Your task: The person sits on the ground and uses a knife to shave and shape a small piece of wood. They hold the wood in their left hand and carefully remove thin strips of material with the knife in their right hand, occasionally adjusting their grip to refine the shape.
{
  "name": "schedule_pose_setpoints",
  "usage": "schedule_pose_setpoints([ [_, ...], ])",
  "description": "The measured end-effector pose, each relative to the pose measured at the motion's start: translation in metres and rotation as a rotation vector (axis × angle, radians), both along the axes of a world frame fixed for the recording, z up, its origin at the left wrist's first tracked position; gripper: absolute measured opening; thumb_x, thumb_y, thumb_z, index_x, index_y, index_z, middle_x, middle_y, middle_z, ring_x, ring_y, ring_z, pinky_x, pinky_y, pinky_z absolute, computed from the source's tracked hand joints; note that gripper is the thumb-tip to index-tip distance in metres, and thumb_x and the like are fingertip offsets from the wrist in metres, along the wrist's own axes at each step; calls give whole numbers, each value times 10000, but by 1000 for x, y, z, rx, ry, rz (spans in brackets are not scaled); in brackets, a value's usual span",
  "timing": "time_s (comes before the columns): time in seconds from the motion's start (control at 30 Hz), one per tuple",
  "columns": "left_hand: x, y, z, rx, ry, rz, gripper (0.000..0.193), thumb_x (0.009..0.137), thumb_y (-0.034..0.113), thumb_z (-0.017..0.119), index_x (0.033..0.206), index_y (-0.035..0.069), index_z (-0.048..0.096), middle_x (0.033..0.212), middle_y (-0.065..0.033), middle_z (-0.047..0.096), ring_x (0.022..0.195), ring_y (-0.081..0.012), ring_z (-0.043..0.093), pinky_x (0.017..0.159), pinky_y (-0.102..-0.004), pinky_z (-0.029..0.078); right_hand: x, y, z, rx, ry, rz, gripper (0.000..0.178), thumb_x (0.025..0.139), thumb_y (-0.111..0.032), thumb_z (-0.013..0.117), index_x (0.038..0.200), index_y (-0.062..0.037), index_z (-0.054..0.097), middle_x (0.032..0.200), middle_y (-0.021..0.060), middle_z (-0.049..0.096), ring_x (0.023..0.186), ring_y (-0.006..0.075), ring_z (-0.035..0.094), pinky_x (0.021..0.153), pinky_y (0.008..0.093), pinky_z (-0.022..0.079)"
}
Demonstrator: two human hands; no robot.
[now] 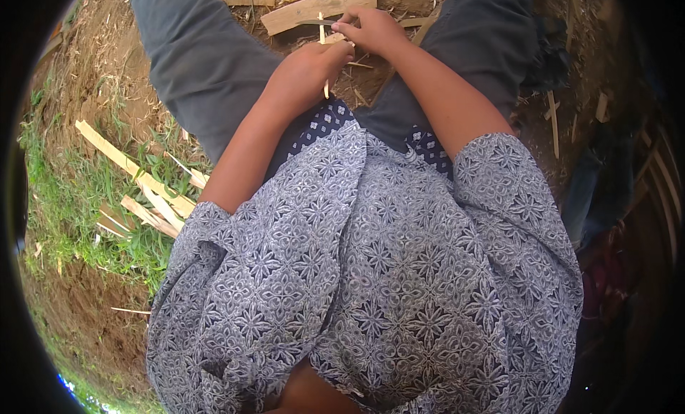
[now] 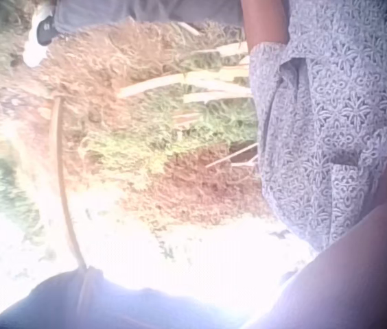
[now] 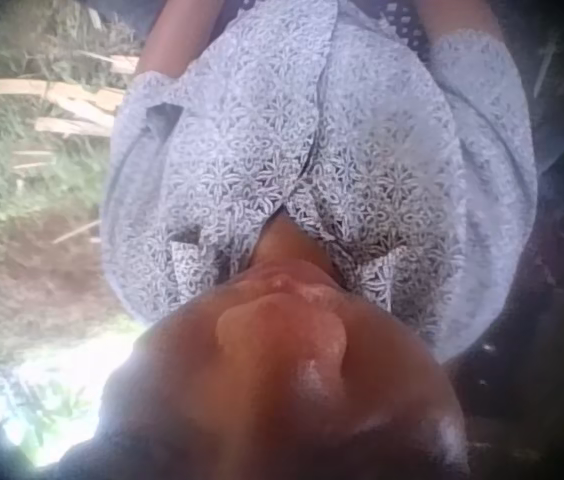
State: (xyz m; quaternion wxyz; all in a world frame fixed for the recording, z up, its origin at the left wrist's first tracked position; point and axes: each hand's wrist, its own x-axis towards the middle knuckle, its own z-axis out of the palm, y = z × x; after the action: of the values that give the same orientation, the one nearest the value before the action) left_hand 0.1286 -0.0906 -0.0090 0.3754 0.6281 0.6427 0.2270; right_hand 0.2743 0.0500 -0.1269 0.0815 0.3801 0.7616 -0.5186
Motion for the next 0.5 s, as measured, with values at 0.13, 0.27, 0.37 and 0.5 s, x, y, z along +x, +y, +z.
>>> schedule_pose_setpoints([
  [0.13, -2, -2, -3, 26, -18, -8, 199, 963, 143, 528, 1128, 66, 609, 874, -160, 673, 833, -380, 654, 709, -475, 496, 0, -1, -9, 8, 16, -30, 401, 925, -446, 758, 1055, -68, 729, 846, 99, 748, 774, 181, 710, 717, 356, 549],
  [0.27, -2, 1, 4, -19, -23, -14, 179, 949, 116, 567, 1116, 61, 602, 878, -167, 668, 837, -389, 650, 716, -489, 496, -4, 3, -11, 71, -201, -71, 371, 891, -536, 723, 1059, -208, 775, 1013, 106, 771, 938, 272, 739, 816, 408, 561],
  [0.37, -1, -1, 0, 29, -38, 13, 170, 945, 109, 595, 1109, 62, 600, 883, -170, 668, 845, -393, 649, 720, -495, 496, -2, 6, -19, 52, -155, -111, 427, 888, -548, 724, 1066, -163, 772, 1021, 125, 769, 959, 271, 740, 833, 406, 560],
  [0.5, -2, -2, 0, 16, -17, 16, 150, 961, 127, 599, 1099, 68, 597, 892, -165, 674, 855, -392, 651, 723, -495, 496, -10, 5, 3, -74, -87, -133, 512, 877, -577, 738, 1057, -99, 770, 993, 130, 770, 913, 233, 744, 803, 381, 570],
])
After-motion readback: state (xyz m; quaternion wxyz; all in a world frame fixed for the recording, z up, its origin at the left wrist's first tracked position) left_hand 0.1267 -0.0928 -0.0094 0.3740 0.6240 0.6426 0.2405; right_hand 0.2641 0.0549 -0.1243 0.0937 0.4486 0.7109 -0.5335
